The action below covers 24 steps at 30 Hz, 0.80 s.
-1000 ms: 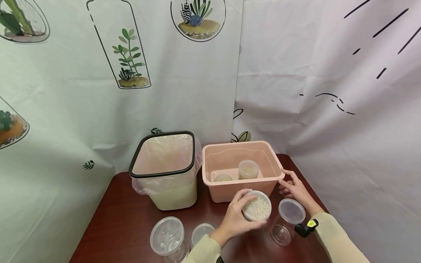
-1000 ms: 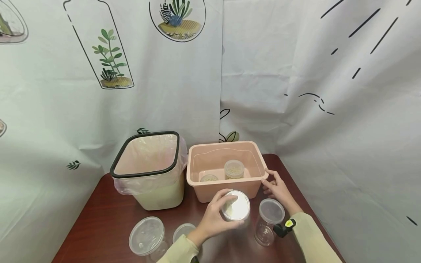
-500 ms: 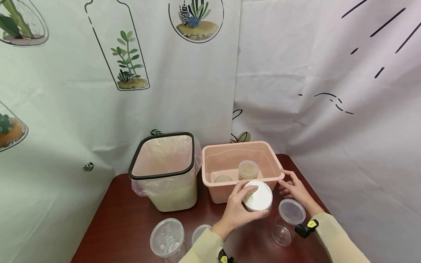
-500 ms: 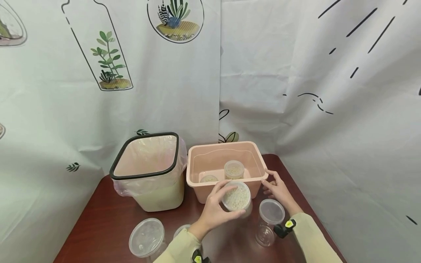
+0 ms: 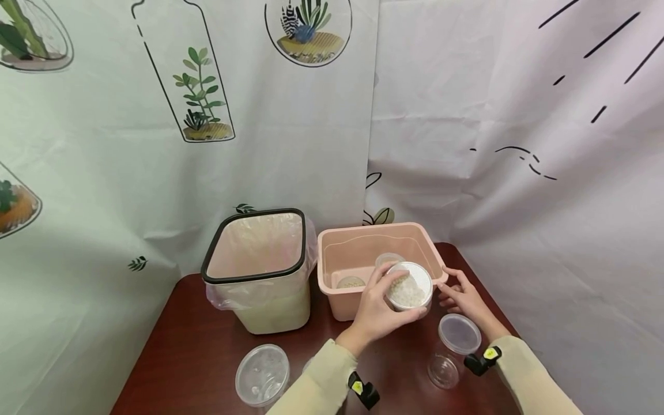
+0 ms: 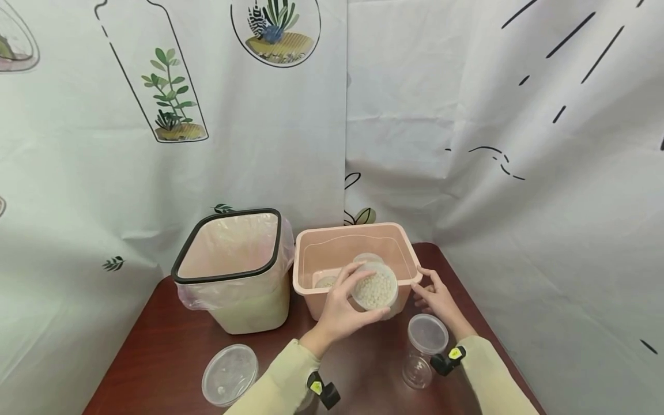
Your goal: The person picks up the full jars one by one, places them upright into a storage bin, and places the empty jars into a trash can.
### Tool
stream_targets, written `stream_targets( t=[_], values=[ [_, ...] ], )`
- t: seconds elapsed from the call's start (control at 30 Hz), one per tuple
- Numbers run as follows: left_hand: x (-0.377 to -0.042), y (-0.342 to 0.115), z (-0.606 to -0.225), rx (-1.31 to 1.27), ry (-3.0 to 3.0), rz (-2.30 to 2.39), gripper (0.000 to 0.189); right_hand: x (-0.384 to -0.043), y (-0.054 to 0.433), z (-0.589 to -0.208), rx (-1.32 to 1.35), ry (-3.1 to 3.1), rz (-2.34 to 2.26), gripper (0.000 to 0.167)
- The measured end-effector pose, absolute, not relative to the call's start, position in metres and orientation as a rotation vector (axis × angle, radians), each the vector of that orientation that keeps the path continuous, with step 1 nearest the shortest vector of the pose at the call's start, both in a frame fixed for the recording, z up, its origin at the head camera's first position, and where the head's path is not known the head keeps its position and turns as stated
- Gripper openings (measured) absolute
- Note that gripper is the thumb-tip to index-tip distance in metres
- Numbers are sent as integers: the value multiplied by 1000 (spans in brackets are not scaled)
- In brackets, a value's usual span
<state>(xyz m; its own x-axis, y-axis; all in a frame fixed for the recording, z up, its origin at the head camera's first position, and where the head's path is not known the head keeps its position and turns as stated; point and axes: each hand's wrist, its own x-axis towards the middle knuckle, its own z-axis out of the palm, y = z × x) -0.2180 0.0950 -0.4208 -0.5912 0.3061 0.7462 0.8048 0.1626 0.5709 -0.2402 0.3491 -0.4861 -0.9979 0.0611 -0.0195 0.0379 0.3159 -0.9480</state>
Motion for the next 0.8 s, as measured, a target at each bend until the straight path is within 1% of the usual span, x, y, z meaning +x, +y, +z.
stream_targets(
  t=[0.1,0.33,0.57,0.8],
  values=[
    [-224,98,-416,-1060,-1968,-1441,66,-238,348,-481,-101,-2533,1823,61],
    [-237,101,-409,-1043,-1948,-1493,65,-239,348,-487,-127,-2533,1823,60],
    [-249,105,-406,-986,-1921,-1498,64,-238,347,-485,-86,-2519,1845,62],
    [-254,111,-407,-939,-1929,-1548,61,-237,349,-487,-85,-2519,1849,62]
  ],
)
